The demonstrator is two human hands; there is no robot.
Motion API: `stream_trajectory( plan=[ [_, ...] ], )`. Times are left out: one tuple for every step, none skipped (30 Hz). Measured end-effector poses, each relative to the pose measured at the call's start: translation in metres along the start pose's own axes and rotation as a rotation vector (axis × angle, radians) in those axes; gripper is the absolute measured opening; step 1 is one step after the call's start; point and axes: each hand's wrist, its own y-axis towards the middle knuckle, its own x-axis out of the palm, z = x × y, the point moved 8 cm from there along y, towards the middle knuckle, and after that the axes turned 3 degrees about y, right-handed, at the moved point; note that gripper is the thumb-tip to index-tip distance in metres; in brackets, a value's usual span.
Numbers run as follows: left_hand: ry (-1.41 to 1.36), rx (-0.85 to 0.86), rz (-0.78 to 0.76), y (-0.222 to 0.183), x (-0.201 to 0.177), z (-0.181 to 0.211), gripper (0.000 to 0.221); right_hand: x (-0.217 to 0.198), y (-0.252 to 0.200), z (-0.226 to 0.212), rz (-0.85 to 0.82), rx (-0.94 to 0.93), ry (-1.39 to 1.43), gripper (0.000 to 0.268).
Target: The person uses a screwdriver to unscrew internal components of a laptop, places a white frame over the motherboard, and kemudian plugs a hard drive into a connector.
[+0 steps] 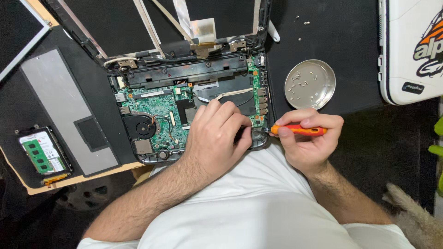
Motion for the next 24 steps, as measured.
stream_trajectory(
  plan=[
    [0.001, 0.001, 0.0, -0.0001, 0.0004, 0.0004, 0.004, -0.0005, -0.0008, 0.0003, 0.001, -0.001, 0.0, 0.041],
    [0.008, 0.002, 0.003, -0.0002, 0.0005, 0.0007, 0.005, -0.001, -0.0016, -0.0003, 0.002, -0.013, -0.011, 0.042],
    [0.015, 0.001, 0.006, -0.0002, 0.0005, 0.0009, 0.006, -0.0013, -0.0021, -0.0008, 0.002, -0.024, -0.022, 0.042],
    [0.015, 0.002, 0.007, 0.0005, 0.0004, 0.0011, 0.006, -0.0007, -0.002, -0.0002, 0.001, -0.025, -0.021, 0.042],
    [0.02, 0.003, 0.007, 0.0007, 0.0004, 0.0015, 0.006, 0.0001, -0.0025, -0.0004, 0.001, -0.034, -0.031, 0.043],
    [0.024, 0.004, 0.008, 0.0009, 0.0006, 0.0018, 0.006, 0.0008, -0.0032, -0.0005, 0.0, -0.042, -0.041, 0.043],
    [0.023, 0.005, 0.007, 0.0011, 0.0003, 0.0018, 0.006, 0.0003, -0.004, -0.0004, 0.001, -0.041, -0.042, 0.043],
    [0.018, 0.005, 0.007, 0.0013, 0.0, 0.0019, 0.007, 0.0001, -0.0048, -0.0009, -0.002, -0.049, -0.058, 0.044],
    [0.014, 0.006, 0.008, 0.0017, -0.0005, 0.0018, 0.008, 0.0, -0.0053, -0.0013, -0.004, -0.058, -0.073, 0.045],
    [0.014, 0.006, 0.008, 0.0016, -0.0006, 0.0017, 0.008, 0.0002, -0.0054, -0.0014, -0.004, -0.058, -0.073, 0.045],
    [0.007, 0.006, 0.008, 0.0014, -0.0008, 0.0015, 0.007, 0.0002, -0.0056, -0.0009, 0.001, -0.05, -0.07, 0.045],
    [-0.001, 0.006, 0.007, 0.0011, -0.0009, 0.0013, 0.007, 0.0002, -0.0058, -0.0005, 0.005, -0.042, -0.067, 0.045],
    [0.0, 0.006, 0.007, 0.0012, -0.0016, 0.0016, 0.007, 0.0005, -0.005, -0.0012, 0.005, -0.042, -0.066, 0.045],
    [-0.012, -0.003, 0.003, 0.0014, -0.0019, 0.0012, 0.005, -0.0003, -0.004, -0.001, 0.016, -0.03, -0.052, 0.043],
    [-0.025, -0.01, -0.001, 0.0015, -0.002, 0.0009, 0.004, -0.0012, -0.0033, -0.0009, 0.028, -0.018, -0.039, 0.042],
    [-0.025, -0.01, -0.002, 0.0014, -0.0021, 0.0006, 0.004, -0.0006, -0.0039, -0.0006, 0.029, -0.018, -0.039, 0.042],
    [-0.026, -0.009, -0.006, 0.0012, -0.0018, 0.0005, 0.004, -0.0008, -0.0049, 0.0003, 0.037, -0.009, -0.014, 0.042],
    [-0.027, -0.007, -0.01, 0.0009, -0.0015, 0.0003, 0.004, -0.0009, -0.0059, 0.0012, 0.045, 0.0, 0.01, 0.041],
    [-0.027, -0.008, -0.011, 0.0018, -0.0007, 0.0007, 0.004, -0.0011, -0.0062, 0.0013, 0.046, 0.001, 0.011, 0.041],
    [-0.017, -0.008, -0.005, 0.0026, -0.0008, 0.0011, 0.005, -0.0009, -0.0065, 0.0007, 0.044, -0.004, -0.003, 0.041],
    [-0.006, -0.009, 0.003, 0.0035, -0.0012, 0.0012, 0.007, -0.0004, -0.0062, 0.0005, 0.041, -0.011, -0.015, 0.041],
    [-0.005, -0.011, 0.004, 0.0026, -0.0005, 0.0011, 0.007, 0.0008, -0.0058, -0.002, 0.04, -0.011, -0.014, 0.041],
    [0.013, -0.009, 0.005, 0.0022, 0.0005, 0.0011, 0.006, 0.0009, -0.0055, -0.0013, 0.051, 0.027, -0.01, 0.041],
    [0.031, -0.007, 0.007, 0.0019, 0.0016, 0.0012, 0.007, 0.0008, -0.0052, -0.0005, 0.061, 0.066, -0.006, 0.041]
  ],
)
